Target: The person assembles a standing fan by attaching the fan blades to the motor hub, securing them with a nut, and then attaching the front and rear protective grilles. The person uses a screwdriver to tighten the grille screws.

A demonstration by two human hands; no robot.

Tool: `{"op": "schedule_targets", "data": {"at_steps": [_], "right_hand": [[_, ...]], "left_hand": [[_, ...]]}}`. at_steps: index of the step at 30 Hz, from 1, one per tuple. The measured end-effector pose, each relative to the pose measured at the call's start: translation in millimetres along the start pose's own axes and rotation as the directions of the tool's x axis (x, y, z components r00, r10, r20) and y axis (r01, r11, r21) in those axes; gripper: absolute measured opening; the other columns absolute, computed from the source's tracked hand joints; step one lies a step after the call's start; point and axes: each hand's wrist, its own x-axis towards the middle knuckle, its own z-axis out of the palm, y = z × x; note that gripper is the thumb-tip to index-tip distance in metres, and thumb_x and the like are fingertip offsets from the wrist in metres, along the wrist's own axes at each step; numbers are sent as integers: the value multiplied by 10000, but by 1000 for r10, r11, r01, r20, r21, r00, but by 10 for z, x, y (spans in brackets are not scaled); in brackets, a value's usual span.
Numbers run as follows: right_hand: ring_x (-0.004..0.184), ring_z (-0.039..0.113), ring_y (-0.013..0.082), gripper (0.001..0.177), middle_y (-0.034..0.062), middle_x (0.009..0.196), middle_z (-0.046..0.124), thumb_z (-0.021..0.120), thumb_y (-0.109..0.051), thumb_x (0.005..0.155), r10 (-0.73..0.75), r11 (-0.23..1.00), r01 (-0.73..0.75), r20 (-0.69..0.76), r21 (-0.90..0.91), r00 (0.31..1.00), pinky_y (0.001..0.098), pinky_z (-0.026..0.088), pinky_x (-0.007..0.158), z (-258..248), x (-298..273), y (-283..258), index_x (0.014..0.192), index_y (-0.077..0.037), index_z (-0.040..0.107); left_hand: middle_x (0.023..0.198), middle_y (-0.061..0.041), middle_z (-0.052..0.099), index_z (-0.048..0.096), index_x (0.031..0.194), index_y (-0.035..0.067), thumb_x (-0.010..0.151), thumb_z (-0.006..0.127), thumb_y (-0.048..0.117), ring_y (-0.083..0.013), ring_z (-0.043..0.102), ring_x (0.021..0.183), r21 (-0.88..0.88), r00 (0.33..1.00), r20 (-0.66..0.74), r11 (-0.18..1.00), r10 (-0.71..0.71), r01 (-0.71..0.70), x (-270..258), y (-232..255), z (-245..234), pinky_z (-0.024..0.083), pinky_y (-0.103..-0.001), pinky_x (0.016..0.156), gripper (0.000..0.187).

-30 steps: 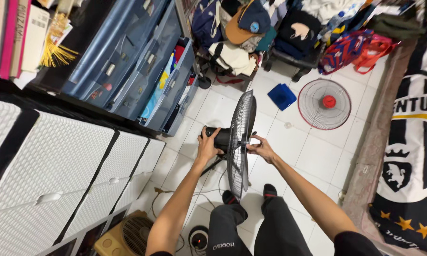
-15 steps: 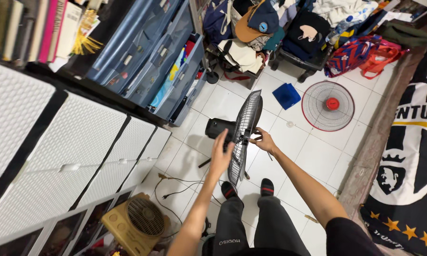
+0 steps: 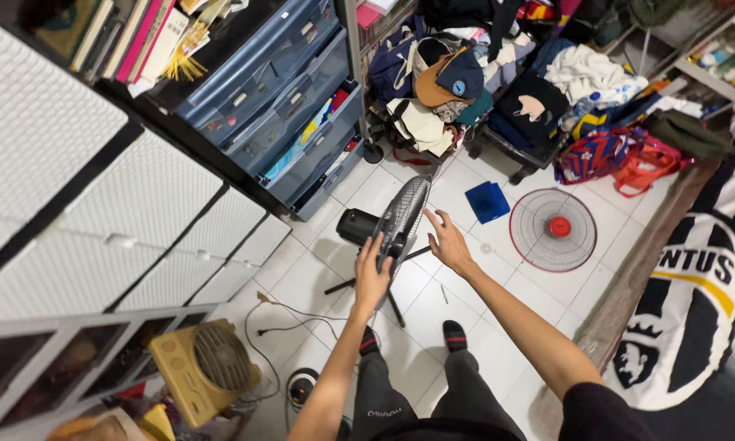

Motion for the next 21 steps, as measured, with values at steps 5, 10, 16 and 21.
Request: {"op": "schedule_targets", "data": {"at_steps": [5, 10, 16, 21], "right_hand": [[866, 521, 277, 681, 209, 1233, 400, 543, -39, 752, -159, 976, 177, 143, -126, 977, 407, 358, 894, -188, 147, 259, 1344, -240, 273], [1020, 461, 322, 780, 254, 1162, 404, 564, -40, 704, -336, 898, 390, 255, -202, 907, 453, 316, 879, -186, 256, 504, 1367, -244, 208], [1015, 450, 343, 833, 247, 1155, 400, 576, -43, 692, -364, 863, 443, 309, -241, 878, 480, 311, 862, -222, 366, 509, 1378, -273, 163], [970, 461, 340, 872, 225, 1138, 402, 582, -52, 682, -284, 857, 410, 378, -312, 881, 479, 303, 885, -228, 400, 548, 1380, -317, 132]], "left_hand": [[1281, -192, 399, 471, 1234, 135, 754, 603, 102, -365, 393, 1140, 135, 968, -249, 991, 21, 13, -111, 1, 230, 268, -421, 983, 499], [1258, -174, 438, 521, 1196, 134, 799, 555, 121, -348, 413, 1136, 138, 860, -511, 985, -17, 101, -362, -18, 492, 282, -419, 975, 398], [1277, -204, 424, 512, 1210, 127, 840, 495, 99, -369, 400, 1159, 94, 827, -561, 992, -21, 89, -632, 81, 620, 290, -418, 975, 372], [1241, -199, 462, 534, 1187, 120, 832, 468, 60, -366, 433, 1119, 79, 843, -535, 990, -58, 118, -637, 236, 547, 323, -393, 952, 366]]}}
